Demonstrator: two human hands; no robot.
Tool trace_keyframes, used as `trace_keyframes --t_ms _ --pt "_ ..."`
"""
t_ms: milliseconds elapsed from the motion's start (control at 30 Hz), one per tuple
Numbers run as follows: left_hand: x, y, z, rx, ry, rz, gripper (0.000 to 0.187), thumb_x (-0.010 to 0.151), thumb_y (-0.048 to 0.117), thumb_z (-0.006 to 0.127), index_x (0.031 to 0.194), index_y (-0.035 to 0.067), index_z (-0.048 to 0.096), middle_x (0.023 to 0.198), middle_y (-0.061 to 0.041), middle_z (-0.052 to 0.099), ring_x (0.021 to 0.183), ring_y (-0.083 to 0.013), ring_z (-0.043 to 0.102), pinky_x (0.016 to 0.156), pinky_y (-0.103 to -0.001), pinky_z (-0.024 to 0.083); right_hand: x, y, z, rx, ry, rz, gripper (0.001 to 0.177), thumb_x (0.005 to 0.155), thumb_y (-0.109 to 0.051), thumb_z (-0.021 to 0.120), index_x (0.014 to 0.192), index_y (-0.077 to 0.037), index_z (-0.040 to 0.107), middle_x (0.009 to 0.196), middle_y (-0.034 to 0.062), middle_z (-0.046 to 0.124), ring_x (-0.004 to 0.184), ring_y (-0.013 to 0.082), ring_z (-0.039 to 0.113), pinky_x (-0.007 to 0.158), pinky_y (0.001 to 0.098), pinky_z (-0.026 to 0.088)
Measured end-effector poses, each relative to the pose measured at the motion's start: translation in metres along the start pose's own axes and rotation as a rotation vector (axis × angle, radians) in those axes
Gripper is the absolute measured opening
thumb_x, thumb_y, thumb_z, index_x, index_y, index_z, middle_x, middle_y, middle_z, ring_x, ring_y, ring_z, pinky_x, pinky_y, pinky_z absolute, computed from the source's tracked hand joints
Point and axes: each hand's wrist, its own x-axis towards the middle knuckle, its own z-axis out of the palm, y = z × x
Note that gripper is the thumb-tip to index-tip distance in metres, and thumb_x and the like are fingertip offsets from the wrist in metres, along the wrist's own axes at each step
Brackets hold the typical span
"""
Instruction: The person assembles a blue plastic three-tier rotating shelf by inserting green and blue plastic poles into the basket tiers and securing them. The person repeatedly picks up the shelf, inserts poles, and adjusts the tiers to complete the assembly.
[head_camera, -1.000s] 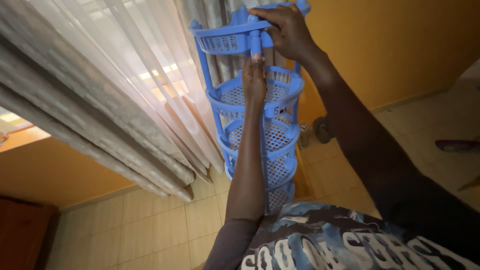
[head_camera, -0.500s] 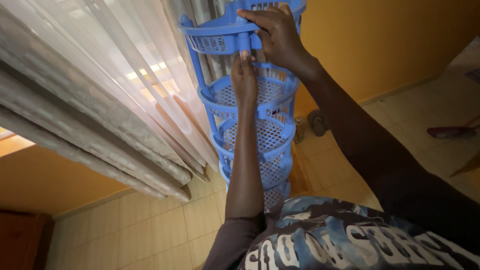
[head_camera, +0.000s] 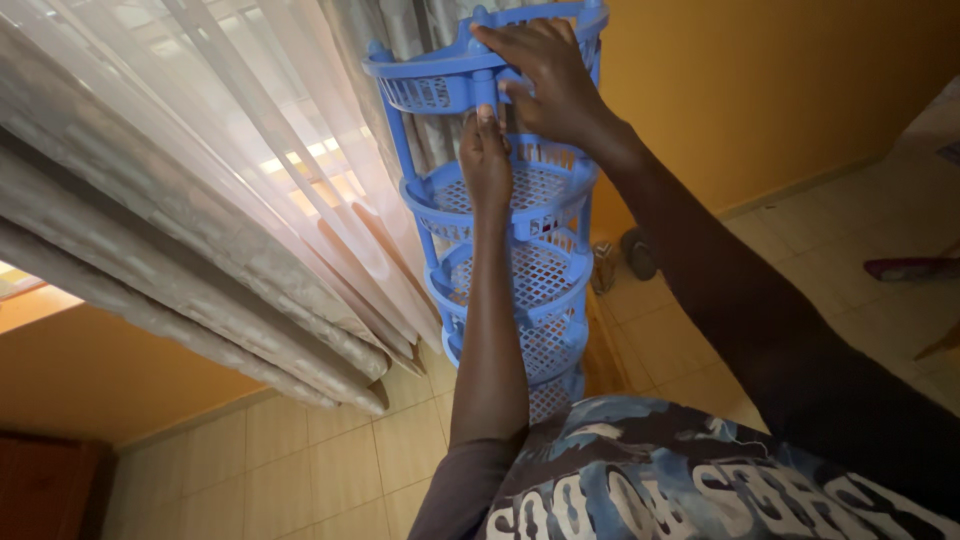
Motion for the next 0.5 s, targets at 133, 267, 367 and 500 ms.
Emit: trace_keyframes --t_ms 133,267,367,500 --pt "0.004 0.001 -0.014 0.000 0.005 -0.058 0.047 0.110 0.047 0.050 0.089 0.007 0.061 0.065 0.004 0.044 0.055 -0.0061 0.039 0.048 -0.026 0.032 -0.047 0.027 0.029 0.134 0.412 0.138 0.063 0.101 0.001 0.072 0.157 -0.009 0.046 0.157 0.0122 0.048 0.144 0.0305 0.046 0.125 0.0431 0.039" --pt "0.005 0.014 -0.038 0.029 -0.016 -0.211 0.044 0.105 0.051 0.046 0.090 0.011 0.059 0.057 0.006 0.043 0.041 -0.0057 0.035 0.036 -0.025 0.027 -0.123 0.073 0.073 0.064 0.732 0.636 0.053 0.102 -0.009 0.076 0.146 -0.003 0.047 0.145 0.0131 0.053 0.134 0.0280 0.053 0.115 0.0428 0.043" --pt "0.005 0.029 -0.050 -0.047 -0.037 -0.246 0.043 0.106 0.050 0.047 0.095 0.011 0.062 0.058 0.006 0.044 0.042 -0.0052 0.035 0.037 -0.024 0.025 -0.172 0.092 0.094 0.119 0.248 0.877 0.037 0.109 -0.038 0.066 0.103 -0.002 0.070 0.101 0.0126 0.069 0.096 0.0230 0.064 0.089 0.0391 0.051" --pt "0.001 0.037 -0.056 -0.024 -0.005 -0.232 0.042 0.107 0.049 0.046 0.091 0.012 0.058 0.058 0.006 0.043 0.044 -0.0050 0.035 0.039 -0.023 0.026 -0.201 0.086 0.105 0.677 0.241 0.915 0.052 0.108 -0.050 0.051 0.092 -0.003 0.066 0.075 0.0046 0.065 0.072 0.0146 0.061 0.070 0.0311 0.048"
